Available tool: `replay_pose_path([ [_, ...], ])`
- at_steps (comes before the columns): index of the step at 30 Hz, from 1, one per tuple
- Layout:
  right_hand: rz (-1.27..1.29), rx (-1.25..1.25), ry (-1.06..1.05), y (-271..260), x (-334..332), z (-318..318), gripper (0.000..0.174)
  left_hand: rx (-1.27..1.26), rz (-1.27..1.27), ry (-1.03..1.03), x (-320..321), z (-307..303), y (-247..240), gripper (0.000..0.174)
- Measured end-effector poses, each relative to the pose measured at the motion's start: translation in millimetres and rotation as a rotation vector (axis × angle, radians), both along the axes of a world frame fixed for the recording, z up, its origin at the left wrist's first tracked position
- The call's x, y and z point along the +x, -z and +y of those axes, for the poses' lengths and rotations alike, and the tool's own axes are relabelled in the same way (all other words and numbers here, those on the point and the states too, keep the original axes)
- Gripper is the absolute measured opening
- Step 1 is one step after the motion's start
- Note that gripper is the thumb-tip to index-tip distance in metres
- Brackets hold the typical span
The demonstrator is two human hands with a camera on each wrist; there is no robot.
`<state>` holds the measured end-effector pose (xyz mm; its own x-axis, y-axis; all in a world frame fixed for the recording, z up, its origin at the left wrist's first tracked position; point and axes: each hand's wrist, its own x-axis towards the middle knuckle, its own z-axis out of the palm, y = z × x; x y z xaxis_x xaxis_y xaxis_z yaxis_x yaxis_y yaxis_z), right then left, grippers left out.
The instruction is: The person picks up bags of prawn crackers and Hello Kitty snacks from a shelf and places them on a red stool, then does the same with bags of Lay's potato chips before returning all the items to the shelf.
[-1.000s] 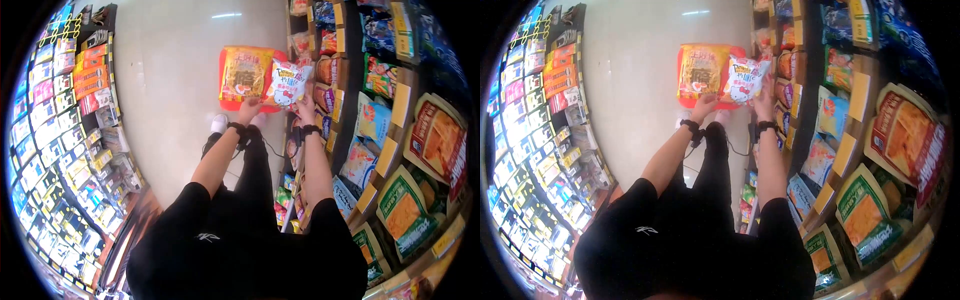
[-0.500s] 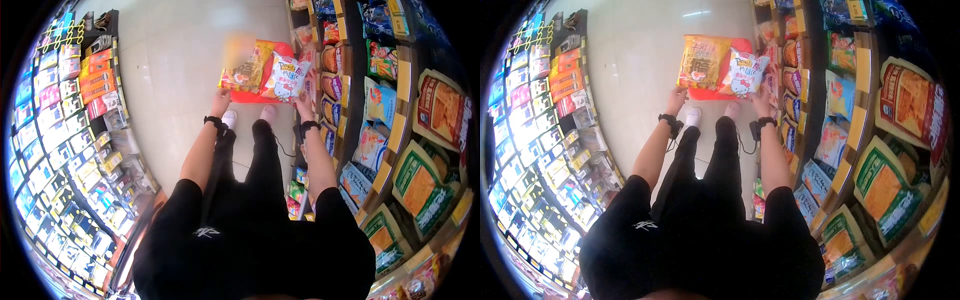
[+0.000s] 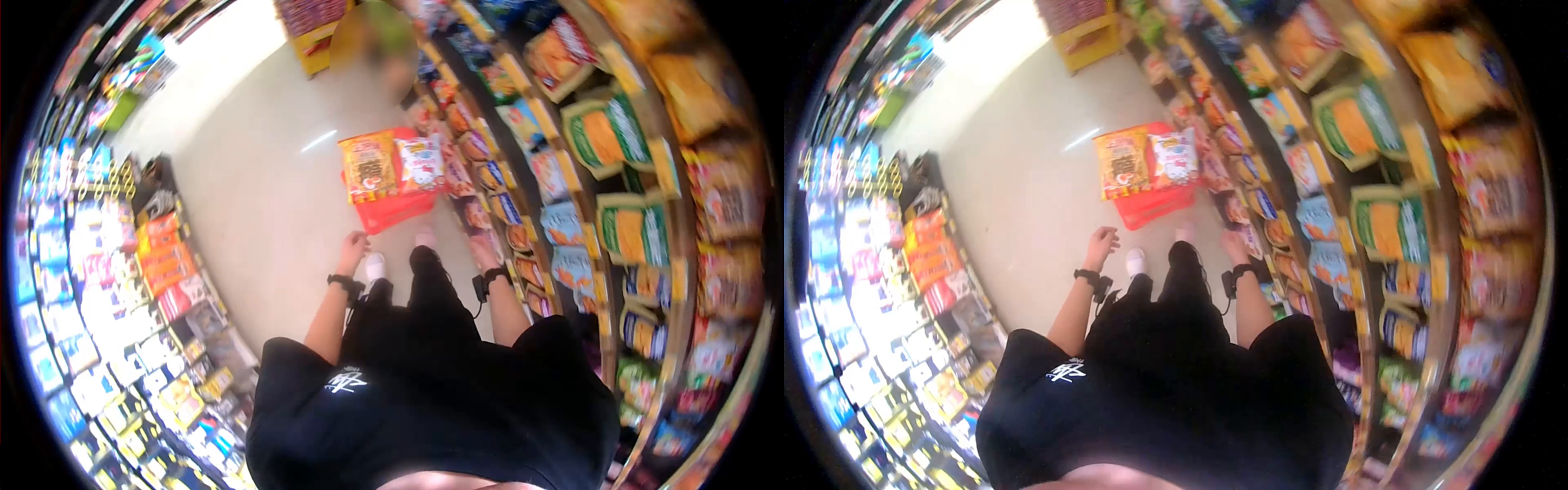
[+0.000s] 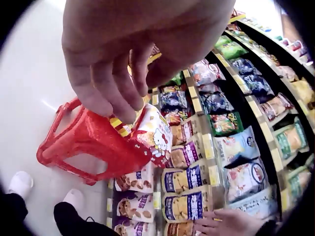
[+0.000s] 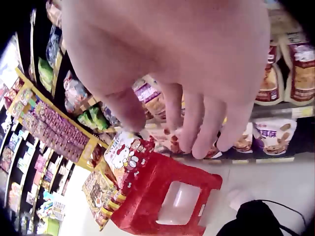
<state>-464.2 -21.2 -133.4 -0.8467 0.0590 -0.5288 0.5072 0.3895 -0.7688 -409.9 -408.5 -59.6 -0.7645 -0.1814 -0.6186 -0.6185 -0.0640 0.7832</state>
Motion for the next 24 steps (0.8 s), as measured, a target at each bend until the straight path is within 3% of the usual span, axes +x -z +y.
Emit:
replay_pose_path([
  [2,0.031,-0.141,-0.08,-33,46,18,0.019,0.017,0.067,0.08,14,-5,24,0.025],
  [4,-0.246,-0.12,0.313,-83,98,22,0.026,0.045,0.066,0.098,17,3,19,0.022],
  [6,-0.237,-0.226,0.548,-95,153,41,0.03,0.036,0.029,0.199,9,12,8,0.023],
  [13,-0.299,-0.219,0.953,-115,283,62,0.026,0.018,0.173,0.467,-14,70,-20,0.024],
  [18,-0.246,-0.321,0.991,-115,313,63,0.027,0.049,0.329,0.545,-16,126,-69,0.02],
  [21,-0.197,-0.371,0.902,-124,327,79,0.031,0.017,0.484,0.632,-8,153,-84,0.018],
  [24,-0.106,-0.217,0.833,-131,347,108,0.032,-0.05,0.61,0.7,18,194,-118,0.017],
])
